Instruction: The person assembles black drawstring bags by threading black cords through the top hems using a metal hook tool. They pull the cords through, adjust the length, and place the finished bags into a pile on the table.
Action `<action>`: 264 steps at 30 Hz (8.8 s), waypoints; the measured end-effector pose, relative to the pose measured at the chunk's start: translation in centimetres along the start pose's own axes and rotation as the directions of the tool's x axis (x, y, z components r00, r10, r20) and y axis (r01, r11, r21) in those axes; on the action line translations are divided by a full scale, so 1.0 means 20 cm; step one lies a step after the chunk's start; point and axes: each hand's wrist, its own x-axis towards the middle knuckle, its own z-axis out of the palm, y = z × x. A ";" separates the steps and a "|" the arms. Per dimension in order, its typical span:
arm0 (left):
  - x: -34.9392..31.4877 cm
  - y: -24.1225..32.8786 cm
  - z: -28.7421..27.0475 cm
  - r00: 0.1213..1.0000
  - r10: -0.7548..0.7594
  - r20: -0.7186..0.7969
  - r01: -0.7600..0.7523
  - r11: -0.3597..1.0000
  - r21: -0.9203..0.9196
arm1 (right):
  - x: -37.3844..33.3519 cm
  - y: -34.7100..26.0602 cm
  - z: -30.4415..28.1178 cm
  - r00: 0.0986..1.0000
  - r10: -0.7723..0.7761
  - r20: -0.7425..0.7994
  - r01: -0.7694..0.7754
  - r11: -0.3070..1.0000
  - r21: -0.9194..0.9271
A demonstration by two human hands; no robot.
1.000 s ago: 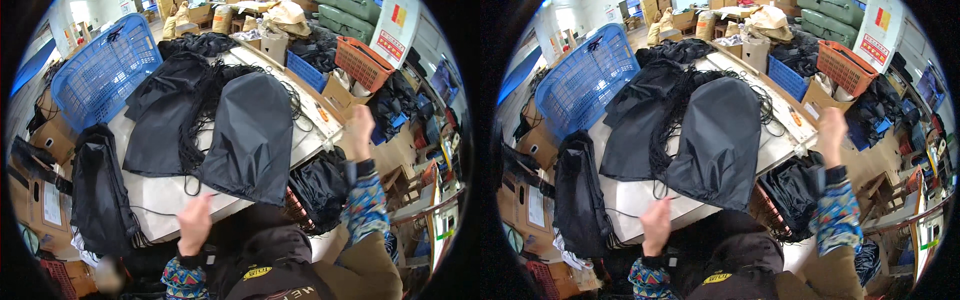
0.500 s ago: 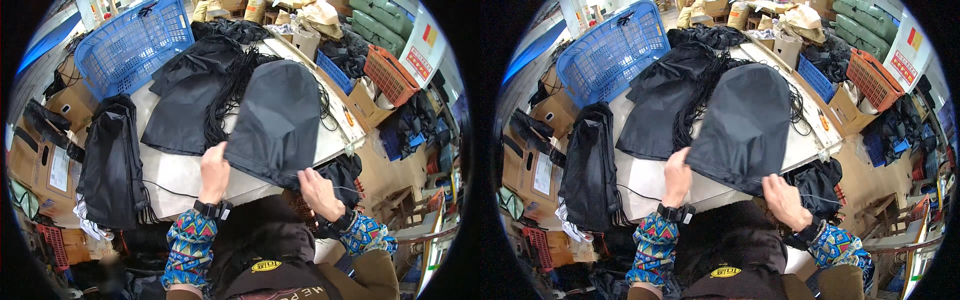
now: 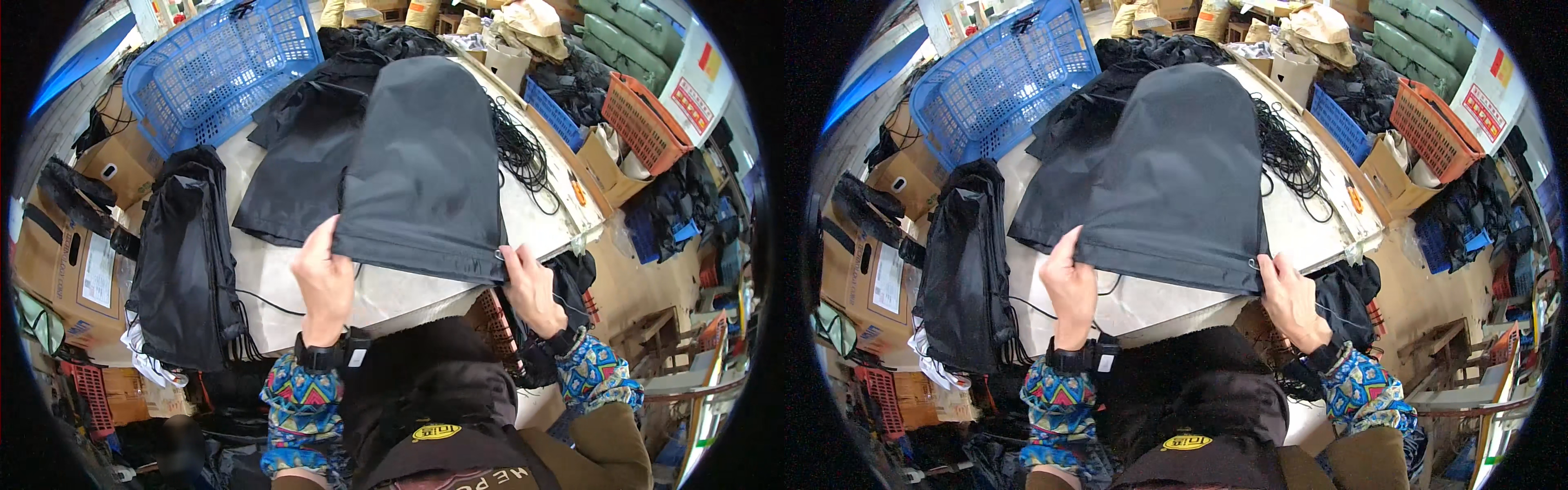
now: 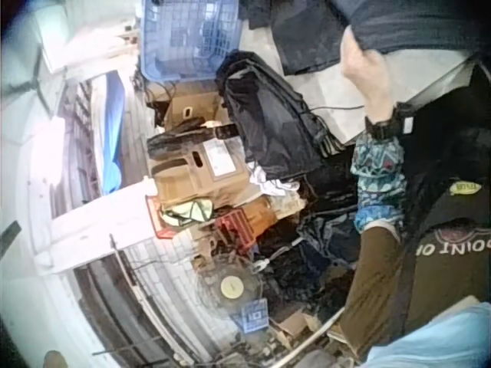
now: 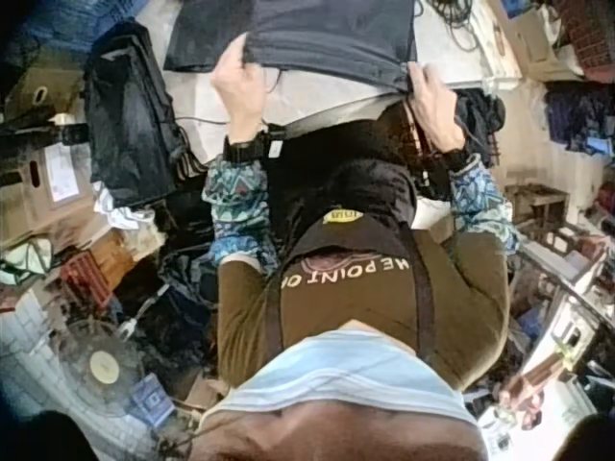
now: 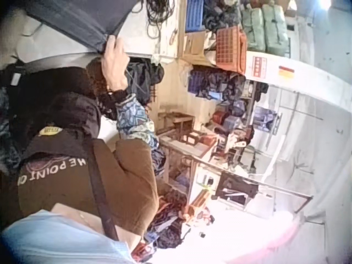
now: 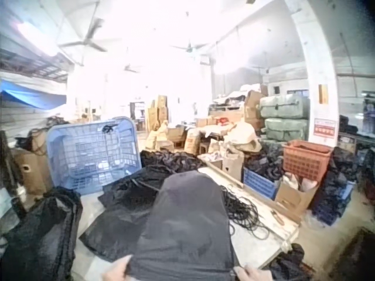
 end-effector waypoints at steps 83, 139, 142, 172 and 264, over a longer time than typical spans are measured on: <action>-0.08 -0.17 0.15 0.828 -0.160 0.537 0.114 0.986 0.118 | 0.44 0.29 -0.20 0.720 0.069 0.691 -0.693 0.020 0.721; 0.02 0.08 0.28 0.792 -0.123 0.598 0.574 0.481 -0.662 | 0.53 0.45 -0.40 0.797 0.560 -0.228 -0.170 0.570 0.804; 0.15 0.14 0.50 0.915 0.034 0.402 0.033 0.987 -0.159 | 0.51 0.59 -0.38 0.915 0.344 -0.212 -0.210 0.853 0.478; 0.17 0.01 0.96 0.660 0.222 0.717 -0.059 0.968 -0.246 | 0.64 0.43 -0.06 0.932 0.213 0.294 -0.325 0.850 0.415; -0.52 0.24 -0.20 0.548 -0.565 0.617 0.829 0.270 -0.489 | -0.06 -0.51 -0.14 0.795 -0.211 0.569 -0.501 0.301 0.812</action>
